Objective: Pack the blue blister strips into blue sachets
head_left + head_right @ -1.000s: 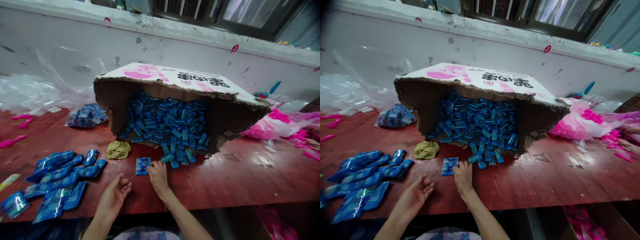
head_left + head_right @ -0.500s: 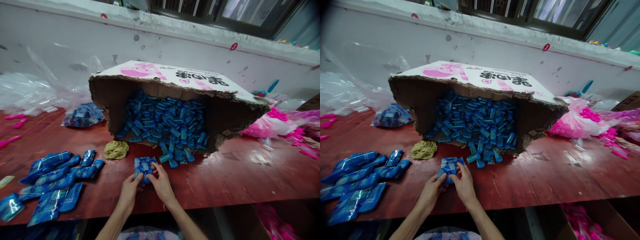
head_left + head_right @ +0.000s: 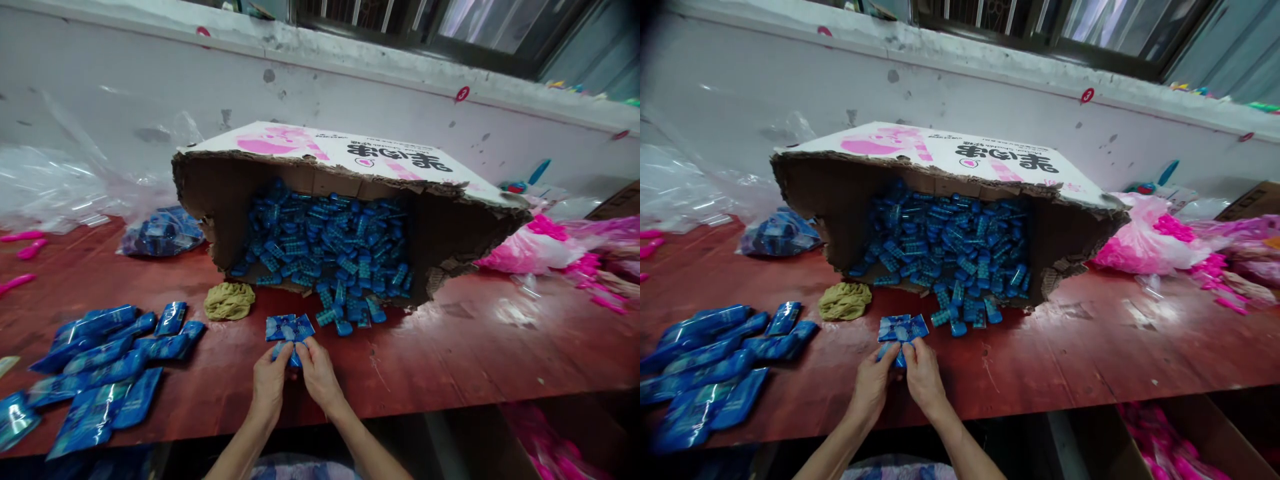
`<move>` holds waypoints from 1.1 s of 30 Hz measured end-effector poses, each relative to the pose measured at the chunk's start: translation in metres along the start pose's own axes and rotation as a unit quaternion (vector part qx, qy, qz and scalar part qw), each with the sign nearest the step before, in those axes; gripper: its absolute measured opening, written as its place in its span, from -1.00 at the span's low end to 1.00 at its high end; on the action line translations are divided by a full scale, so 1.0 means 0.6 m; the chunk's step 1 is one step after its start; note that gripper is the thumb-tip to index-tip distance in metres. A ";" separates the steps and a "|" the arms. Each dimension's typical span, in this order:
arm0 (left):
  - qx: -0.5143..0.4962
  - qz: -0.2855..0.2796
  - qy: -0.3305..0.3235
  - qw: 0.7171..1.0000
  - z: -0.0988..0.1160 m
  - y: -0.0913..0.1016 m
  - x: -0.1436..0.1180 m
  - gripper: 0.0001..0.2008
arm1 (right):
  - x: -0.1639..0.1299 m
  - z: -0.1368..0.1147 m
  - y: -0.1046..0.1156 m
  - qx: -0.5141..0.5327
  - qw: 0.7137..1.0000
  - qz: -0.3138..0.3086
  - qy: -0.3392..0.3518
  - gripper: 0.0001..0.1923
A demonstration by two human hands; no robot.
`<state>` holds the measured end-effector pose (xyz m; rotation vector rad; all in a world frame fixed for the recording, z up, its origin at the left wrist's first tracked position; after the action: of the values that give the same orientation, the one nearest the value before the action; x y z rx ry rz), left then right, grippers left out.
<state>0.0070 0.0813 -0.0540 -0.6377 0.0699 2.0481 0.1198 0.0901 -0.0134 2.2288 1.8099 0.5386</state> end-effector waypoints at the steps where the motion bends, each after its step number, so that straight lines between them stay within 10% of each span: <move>1: 0.000 -0.007 0.007 1.000 0.001 -0.002 -0.001 -0.76 | 0.001 -0.003 0.002 -0.006 1.000 -0.001 0.005 -0.72; 7: -0.010 -0.159 0.148 0.976 -0.004 -0.022 -0.022 -0.79 | 0.027 -0.028 0.032 -0.050 0.996 -0.035 0.062 -0.70; 12: 0.009 -0.088 0.185 0.979 -0.007 0.002 -0.014 -0.84 | 0.083 -0.033 0.077 -0.337 0.920 0.044 0.195 -0.78; 17: 0.006 -0.089 0.202 0.975 -0.004 -0.001 -0.019 -0.78 | 0.098 -0.010 0.080 -0.376 0.906 0.047 0.187 -0.86; 33: -0.029 -0.052 0.236 0.970 -0.014 -0.003 -0.028 -0.78 | 0.018 -0.032 0.100 -0.043 0.996 0.051 0.051 -0.70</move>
<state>0.0191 0.0665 -0.0528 -1.1325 0.2490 1.7652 0.1672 0.0862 0.0292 2.2836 1.6900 0.7493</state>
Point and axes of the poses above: each hand's wrist, its own x-axis towards the middle knuckle, its own y-axis out of the back of the hand, z = x × y, the point moved 8 cm from there along x, towards the middle knuckle, and after that the axes turned 13 degrees about z, right-handed, at the moved point
